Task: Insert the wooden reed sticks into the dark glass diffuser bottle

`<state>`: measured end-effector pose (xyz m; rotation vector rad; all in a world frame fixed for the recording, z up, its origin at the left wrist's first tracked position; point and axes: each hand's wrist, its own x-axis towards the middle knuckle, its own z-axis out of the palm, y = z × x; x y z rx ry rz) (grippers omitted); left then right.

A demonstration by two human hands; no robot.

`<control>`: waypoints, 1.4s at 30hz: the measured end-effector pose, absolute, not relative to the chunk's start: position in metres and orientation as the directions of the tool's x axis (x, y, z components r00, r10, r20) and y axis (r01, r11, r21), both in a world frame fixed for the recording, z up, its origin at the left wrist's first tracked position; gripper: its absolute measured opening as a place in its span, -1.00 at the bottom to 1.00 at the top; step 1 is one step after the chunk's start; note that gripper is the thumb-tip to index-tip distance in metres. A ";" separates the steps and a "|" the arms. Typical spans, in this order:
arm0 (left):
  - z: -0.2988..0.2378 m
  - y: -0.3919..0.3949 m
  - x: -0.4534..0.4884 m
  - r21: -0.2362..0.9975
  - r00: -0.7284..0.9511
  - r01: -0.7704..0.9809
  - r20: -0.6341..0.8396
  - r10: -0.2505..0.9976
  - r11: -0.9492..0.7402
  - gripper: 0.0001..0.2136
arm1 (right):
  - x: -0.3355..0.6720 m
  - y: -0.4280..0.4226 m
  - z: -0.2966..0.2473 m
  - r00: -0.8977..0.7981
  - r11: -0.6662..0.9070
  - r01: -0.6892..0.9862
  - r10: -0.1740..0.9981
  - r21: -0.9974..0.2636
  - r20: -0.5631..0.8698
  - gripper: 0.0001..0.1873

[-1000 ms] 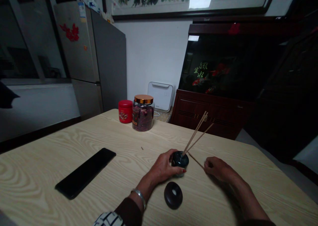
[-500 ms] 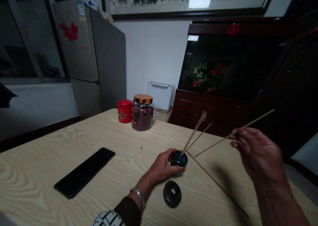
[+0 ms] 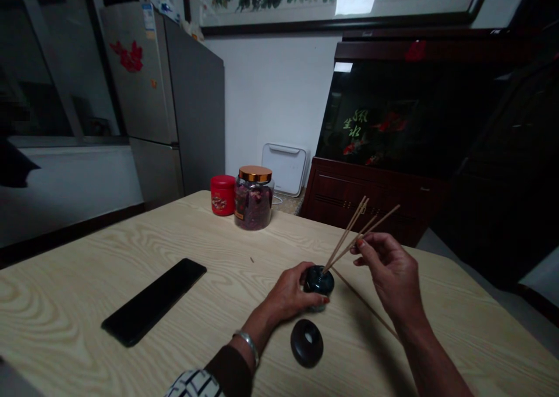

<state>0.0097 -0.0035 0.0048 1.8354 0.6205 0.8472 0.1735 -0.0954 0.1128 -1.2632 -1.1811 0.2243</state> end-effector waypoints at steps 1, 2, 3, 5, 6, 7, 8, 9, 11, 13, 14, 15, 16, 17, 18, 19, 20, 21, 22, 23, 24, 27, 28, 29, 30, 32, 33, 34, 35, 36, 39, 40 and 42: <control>0.005 -0.004 0.010 0.920 0.625 0.041 0.280 0.728 -0.389 -0.42 | 0.173 -0.093 0.109 0.426 0.336 0.465 0.725 -0.819 0.541 -0.73; 0.006 -0.004 0.010 0.919 0.625 0.039 0.284 0.728 -0.393 -0.42 | 0.174 -0.091 0.105 0.409 0.303 0.487 0.749 -0.819 0.521 -0.72; 0.006 -0.004 0.010 0.918 0.624 0.039 0.286 0.727 -0.395 -0.42 | 0.174 -0.089 0.102 0.390 0.269 0.512 0.773 -0.816 0.500 -0.71; 0.006 -0.005 0.010 0.918 0.623 0.042 0.285 0.728 -0.395 -0.42 | 0.176 -0.086 0.097 0.340 0.212 0.560 0.823 -0.801 0.455 -0.71; 0.006 -0.005 0.010 0.918 0.623 0.045 0.283 0.729 -0.394 -0.41 | 0.177 -0.085 0.095 0.309 0.192 0.578 0.848 -0.793 0.430 -0.72; 0.006 -0.004 0.010 0.917 0.622 0.050 0.281 0.731 -0.395 -0.40 | 0.179 -0.085 0.095 0.278 0.175 0.591 0.872 -0.787 0.402 -0.72; 0.006 -0.004 0.010 0.917 0.621 0.056 0.279 0.732 -0.396 -0.39 | 0.182 -0.085 0.096 0.249 0.159 0.599 0.894 -0.785 0.372 -0.71; 0.005 -0.004 0.010 0.915 0.621 0.062 0.277 0.733 -0.398 -0.38 | 0.187 -0.086 0.097 0.221 0.143 0.602 0.916 -0.785 0.336 -0.70; 0.005 -0.004 0.010 0.912 0.618 0.070 0.278 0.735 -0.404 -0.38 | 0.200 -0.090 0.101 0.168 0.102 0.610 0.953 -0.786 0.254 -0.67; 0.005 -0.004 0.010 0.914 0.622 0.067 0.276 0.733 -0.401 -0.38 | 0.219 -0.093 0.102 0.133 0.039 0.672 0.976 -0.740 0.172 -0.69; 0.005 -0.004 0.010 0.917 0.626 0.061 0.273 0.731 -0.395 -0.38 | 0.229 -0.094 0.099 0.129 -0.001 0.731 0.982 -0.682 0.138 -0.74; 0.005 -0.004 0.010 0.920 0.629 0.056 0.270 0.729 -0.389 -0.38 | 0.240 -0.095 0.095 0.140 -0.050 0.801 0.984 -0.596 0.106 -0.79; 0.005 -0.004 0.010 0.922 0.630 0.054 0.267 0.730 -0.383 -0.39 | 0.250 -0.095 0.088 0.165 -0.106 0.863 0.983 -0.493 0.077 -0.84; 0.004 -0.003 0.010 0.923 0.630 0.053 0.265 0.730 -0.381 -0.39 | 0.258 -0.094 0.080 0.195 -0.163 0.906 0.980 -0.390 0.044 -0.89; 0.004 -0.003 0.010 0.922 0.629 0.054 0.266 0.731 -0.383 -0.39 | 0.265 -0.093 0.071 0.225 -0.212 0.928 0.974 -0.305 0.007 -0.92; 0.003 -0.003 0.010 0.921 0.628 0.055 0.268 0.731 -0.385 -0.39 | 0.270 -0.092 0.062 0.247 -0.247 0.937 0.968 -0.247 -0.030 -0.95; 0.002 -0.002 0.011 0.921 0.627 0.054 0.269 0.731 -0.385 -0.39 | 0.273 -0.090 0.052 0.261 -0.269 0.939 0.963 -0.215 -0.066 -0.94; 0.001 -0.002 0.011 0.922 0.628 0.051 0.270 0.730 -0.385 -0.39 | 0.275 -0.089 0.044 0.267 -0.280 0.938 0.960 -0.203 -0.090 -0.93; 0.001 -0.001 0.011 0.923 0.629 0.047 0.270 0.729 -0.382 -0.38 | 0.275 -0.087 0.038 0.266 -0.282 0.938 0.958 -0.201 -0.103 -0.91; 0.000 -0.001 0.012 0.924 0.629 0.043 0.271 0.728 -0.381 -0.38 | 0.275 -0.086 0.033 0.266 -0.283 0.938 0.958 -0.202 -0.109 -0.90; -0.001 0.000 0.012 0.924 0.629 0.041 0.272 0.728 -0.381 -0.38 | 0.274 -0.085 0.029 0.266 -0.284 0.937 0.958 -0.204 -0.110 -0.89; -0.002 0.000 0.012 0.923 0.631 0.036 0.275 0.725 -0.382 -0.38 | 0.271 -0.084 0.026 0.257 -0.277 0.935 0.960 -0.220 -0.115 -0.89; -0.002 0.000 0.012 0.925 0.630 0.036 0.273 0.727 -0.379 -0.37 | 0.270 -0.084 0.027 0.249 -0.270 0.936 0.961 -0.226 -0.118 -0.89; -0.001 -0.001 0.012 0.926 0.630 0.036 0.272 0.728 -0.377 -0.37 | 0.269 -0.084 0.027 0.242 -0.264 0.936 0.963 -0.232 -0.120 -0.89; 0.000 -0.001 0.012 0.926 0.629 0.035 0.273 0.728 -0.377 -0.38 | 0.269 -0.083 0.027 0.237 -0.260 0.937 0.964 -0.235 -0.120 -0.90; 0.002 -0.002 0.011 0.923 0.632 0.032 0.279 0.723 -0.384 -0.40 | 0.268 -0.083 0.027 0.233 -0.255 0.937 0.966 -0.238 -0.117 -0.91; 0.003 -0.003 0.011 0.921 0.635 0.031 0.281 0.719 -0.388 -0.41 | 0.268 -0.083 0.027 0.232 -0.253 0.937 0.966 -0.239 -0.114 -0.91; 0.004 -0.003 0.011 0.920 0.638 0.033 0.281 0.717 -0.390 -0.42 | 0.267 -0.083 0.027 0.233 -0.253 0.937 0.966 -0.240 -0.109 -0.91; 0.004 -0.003 0.011 0.920 0.639 0.036 0.279 0.717 -0.390 -0.43 | 0.267 -0.082 0.027 0.233 -0.252 0.937 0.967 -0.243 -0.105 -0.91; 0.005 -0.003 0.011 0.921 0.638 0.040 0.276 0.719 -0.388 -0.42 | 0.266 -0.082 0.026 0.233 -0.251 0.936 0.967 -0.245 -0.103 -0.90; 0.005 -0.003 0.011 0.921 0.638 0.040 0.274 0.720 -0.386 -0.41 | 0.266 -0.081 0.027 0.230 -0.250 0.934 0.967 -0.255 -0.106 -0.84; 0.004 -0.003 0.011 0.921 0.638 0.037 0.277 0.719 -0.387 -0.41 | 0.266 -0.081 0.027 0.230 -0.252 0.933 0.967 -0.257 -0.111 -0.83; 0.004 -0.003 0.011 0.922 0.637 0.031 0.278 0.719 -0.385 -0.42 | 0.266 -0.081 0.028 0.234 -0.256 0.933 0.965 -0.253 -0.116 -0.81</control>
